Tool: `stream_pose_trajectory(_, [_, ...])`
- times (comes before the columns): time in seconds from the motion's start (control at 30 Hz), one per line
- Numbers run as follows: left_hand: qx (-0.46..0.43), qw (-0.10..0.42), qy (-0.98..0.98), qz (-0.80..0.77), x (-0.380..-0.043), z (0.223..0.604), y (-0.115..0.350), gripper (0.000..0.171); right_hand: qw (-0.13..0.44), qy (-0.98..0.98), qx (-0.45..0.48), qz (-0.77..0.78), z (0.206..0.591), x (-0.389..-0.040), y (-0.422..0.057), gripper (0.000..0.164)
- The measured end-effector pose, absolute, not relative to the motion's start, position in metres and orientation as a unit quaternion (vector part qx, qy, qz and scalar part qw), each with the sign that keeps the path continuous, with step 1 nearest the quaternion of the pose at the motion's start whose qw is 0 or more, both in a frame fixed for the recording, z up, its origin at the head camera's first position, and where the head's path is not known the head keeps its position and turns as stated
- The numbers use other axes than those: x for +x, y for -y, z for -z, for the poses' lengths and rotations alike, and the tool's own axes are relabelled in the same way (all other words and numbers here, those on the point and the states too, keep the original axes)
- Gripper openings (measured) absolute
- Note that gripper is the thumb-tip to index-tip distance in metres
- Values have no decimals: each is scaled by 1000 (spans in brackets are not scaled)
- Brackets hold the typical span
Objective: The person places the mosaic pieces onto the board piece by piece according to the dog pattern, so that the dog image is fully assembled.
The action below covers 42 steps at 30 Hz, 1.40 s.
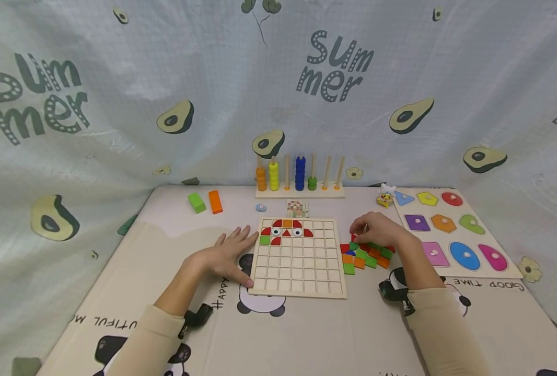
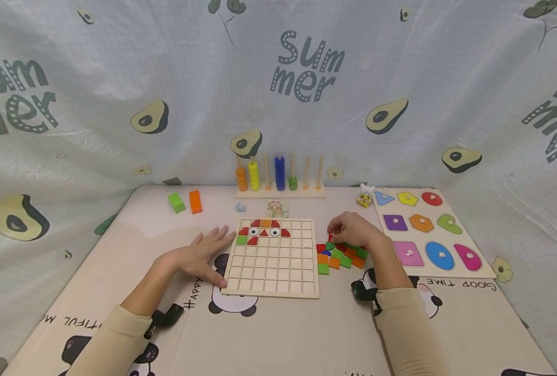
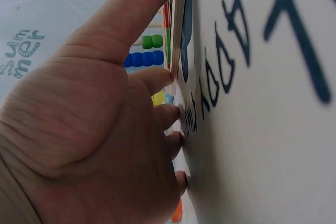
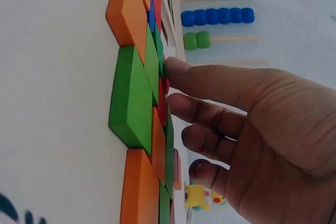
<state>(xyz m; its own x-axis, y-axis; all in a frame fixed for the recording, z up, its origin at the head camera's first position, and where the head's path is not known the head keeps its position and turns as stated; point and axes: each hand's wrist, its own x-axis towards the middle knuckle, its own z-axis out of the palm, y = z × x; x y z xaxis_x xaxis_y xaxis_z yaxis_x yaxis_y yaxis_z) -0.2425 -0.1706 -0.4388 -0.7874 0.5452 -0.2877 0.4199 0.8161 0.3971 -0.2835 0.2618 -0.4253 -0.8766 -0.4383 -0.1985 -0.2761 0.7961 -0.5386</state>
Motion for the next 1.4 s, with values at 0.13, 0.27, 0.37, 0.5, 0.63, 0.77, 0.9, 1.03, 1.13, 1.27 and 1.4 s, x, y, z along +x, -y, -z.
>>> stream_pose_trajectory(0.13, [257, 201, -932, -157, -242, 438, 171, 127, 158, -931, -199, 260, 426, -283, -259, 13])
stream_pose_trajectory(0.27, [261, 200, -931, -160, -242, 439, 170, 127, 161, -926, -205, 274, 428, -283, -257, 9])
stream_pose_trajectory(0.37, [261, 201, -930, -161, -242, 440, 171, 127, 160, -917, -204, 303, 425, -283, -255, 8])
stream_pose_trajectory(0.5, [257, 201, -932, -158, -241, 439, 172, 127, 126, -899, -208, 363, 416, -286, -241, 7])
stream_pose_trajectory(0.63, [258, 201, -931, -160, -241, 438, 172, 126, 84, -878, -242, 405, 408, -293, -208, 8])
stream_pose_trajectory(0.77, [260, 203, -930, -164, -241, 437, 172, 126, 83, -863, -279, 413, 408, -297, -166, 10])
stream_pose_trajectory(0.9, [260, 206, -928, -169, -240, 436, 171, 125, 87, -871, -302, 378, 414, -298, -132, 8])
stream_pose_trajectory(1.03, [260, 206, -928, -170, -241, 436, 171, 125, 90, -886, -314, 330, 421, -298, -111, 7])
stream_pose_trajectory(1.13, [259, 205, -928, -171, -241, 436, 171, 125, 90, -891, -318, 312, 423, -296, -104, 9])
stream_pose_trajectory(1.27, [260, 203, -929, -169, -242, 437, 170, 126, 79, -901, -306, 298, 421, -291, -107, 12])
stream_pose_trajectory(1.4, [259, 203, -930, -164, -243, 437, 170, 126, 82, -908, -295, 286, 420, -288, -112, 11])
